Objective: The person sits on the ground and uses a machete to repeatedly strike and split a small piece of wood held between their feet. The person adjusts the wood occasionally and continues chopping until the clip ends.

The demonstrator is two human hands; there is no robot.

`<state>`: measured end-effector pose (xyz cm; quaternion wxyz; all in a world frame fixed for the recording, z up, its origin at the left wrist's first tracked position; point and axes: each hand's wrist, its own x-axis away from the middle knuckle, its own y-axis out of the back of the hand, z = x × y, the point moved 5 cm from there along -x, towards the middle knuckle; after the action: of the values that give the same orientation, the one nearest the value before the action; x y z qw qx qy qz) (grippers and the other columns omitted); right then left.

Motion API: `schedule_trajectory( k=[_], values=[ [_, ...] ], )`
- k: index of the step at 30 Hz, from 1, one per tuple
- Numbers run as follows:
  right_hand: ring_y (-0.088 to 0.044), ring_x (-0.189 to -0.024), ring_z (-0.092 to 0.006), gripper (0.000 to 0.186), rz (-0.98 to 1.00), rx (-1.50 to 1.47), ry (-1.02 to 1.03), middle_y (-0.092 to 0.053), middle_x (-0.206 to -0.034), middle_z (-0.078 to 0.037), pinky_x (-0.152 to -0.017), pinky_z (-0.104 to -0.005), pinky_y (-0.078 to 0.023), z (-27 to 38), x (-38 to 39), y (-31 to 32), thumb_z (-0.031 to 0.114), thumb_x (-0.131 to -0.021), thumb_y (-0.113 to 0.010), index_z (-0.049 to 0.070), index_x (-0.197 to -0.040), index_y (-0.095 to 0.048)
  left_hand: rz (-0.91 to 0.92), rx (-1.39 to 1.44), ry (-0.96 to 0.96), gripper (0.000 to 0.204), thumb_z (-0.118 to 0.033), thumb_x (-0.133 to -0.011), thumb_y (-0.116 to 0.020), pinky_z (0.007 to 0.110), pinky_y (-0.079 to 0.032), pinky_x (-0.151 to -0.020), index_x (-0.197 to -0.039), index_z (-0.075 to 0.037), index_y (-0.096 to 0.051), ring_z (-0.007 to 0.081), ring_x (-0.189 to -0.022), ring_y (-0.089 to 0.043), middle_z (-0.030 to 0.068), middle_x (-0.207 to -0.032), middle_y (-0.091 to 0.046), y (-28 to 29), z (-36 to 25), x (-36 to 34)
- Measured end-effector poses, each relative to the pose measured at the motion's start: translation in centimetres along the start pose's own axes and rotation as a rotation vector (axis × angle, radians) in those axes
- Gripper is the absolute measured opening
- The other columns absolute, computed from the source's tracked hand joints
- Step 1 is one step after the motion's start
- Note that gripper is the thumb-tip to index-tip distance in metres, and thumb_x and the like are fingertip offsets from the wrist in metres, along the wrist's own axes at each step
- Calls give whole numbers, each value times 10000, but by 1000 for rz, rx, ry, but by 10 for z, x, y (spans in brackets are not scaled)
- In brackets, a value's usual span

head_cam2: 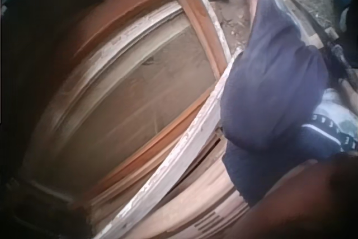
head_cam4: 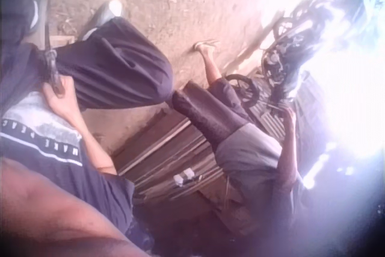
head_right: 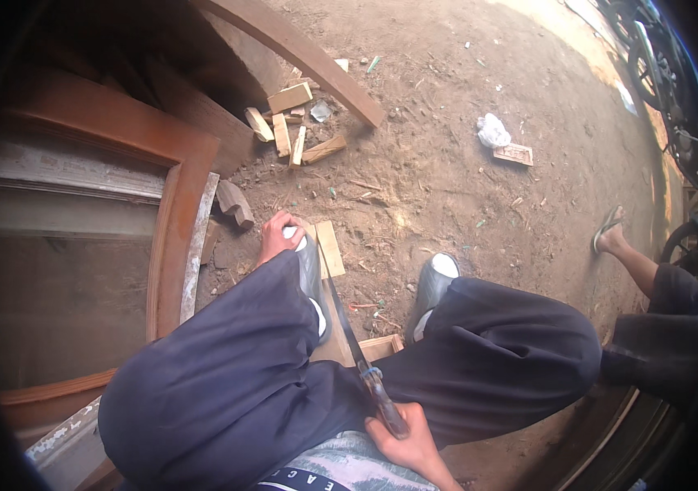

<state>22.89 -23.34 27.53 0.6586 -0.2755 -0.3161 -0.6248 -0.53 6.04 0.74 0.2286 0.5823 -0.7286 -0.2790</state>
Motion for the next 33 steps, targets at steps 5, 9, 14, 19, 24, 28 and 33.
schedule_trajectory(
  k=[5,9,14,19,24,28,33],
  values=[
    [-377,-561,-36,343,-112,-41,2,-423,-558,46,-498,-306,-309,-17,-48,-8,93,-866,-681,23,-630,-443,18,13,-51,112,-131,-807,-744,422,-537,-757,-820,-36,-686,311,-814,-680,110,-851,-647,-7,-2,0],
    [-358,-562,-41,350,-85,-38,8,-408,-554,47,-495,-312,-300,-18,-56,-16,99,-865,-688,25,-631,-438,14,32,-57,114,-134,-806,-743,426,-536,-745,-814,-35,-686,313,-798,-676,111,-847,-644,-1,5,7],
    [-378,-544,-39,351,-76,-22,-49,-420,-539,45,-492,-310,-302,-3,9,12,71,-848,-698,41,-608,-444,-2,6,-33,110,-134,-806,-736,419,-539,-747,-811,-35,-688,312,-804,-680,115,-850,-645,4,-2,-1],
    [-404,-528,-45,336,-26,-93,-41,-434,-541,33,-482,-306,-328,-1,-43,-6,95,-866,-705,33,-642,-461,11,25,-62,113,-130,-803,-730,418,-541,-752,-819,-26,-688,317,-820,-688,128,-857,-655,-6,0,-1],
    [-481,-487,-47,354,55,-245,-205,-490,-561,34,-454,-268,-380,18,-29,10,126,-890,-723,80,-646,-470,10,27,-44,109,-126,-797,-736,422,-541,-761,-808,-28,-688,320,-831,-690,126,-850,-658,-2,10,1],
    [-475,-486,-52,339,79,-213,-174,-486,-569,31,-454,-271,-393,38,-46,12,144,-884,-720,74,-655,-481,10,1,-24,97,-125,-797,-740,425,-542,-760,-810,-38,-698,317,-815,-686,120,-847,-660,2,-3,-1],
    [-463,-479,-57,319,28,-238,-146,-472,-579,40,-438,-277,-389,2,-89,5,119,-897,-681,71,-658,-476,8,56,-29,98,-134,-798,-735,418,-536,-774,-807,-42,-700,311,-822,-680,117,-853,-656,-7,7,1]
  ],
)
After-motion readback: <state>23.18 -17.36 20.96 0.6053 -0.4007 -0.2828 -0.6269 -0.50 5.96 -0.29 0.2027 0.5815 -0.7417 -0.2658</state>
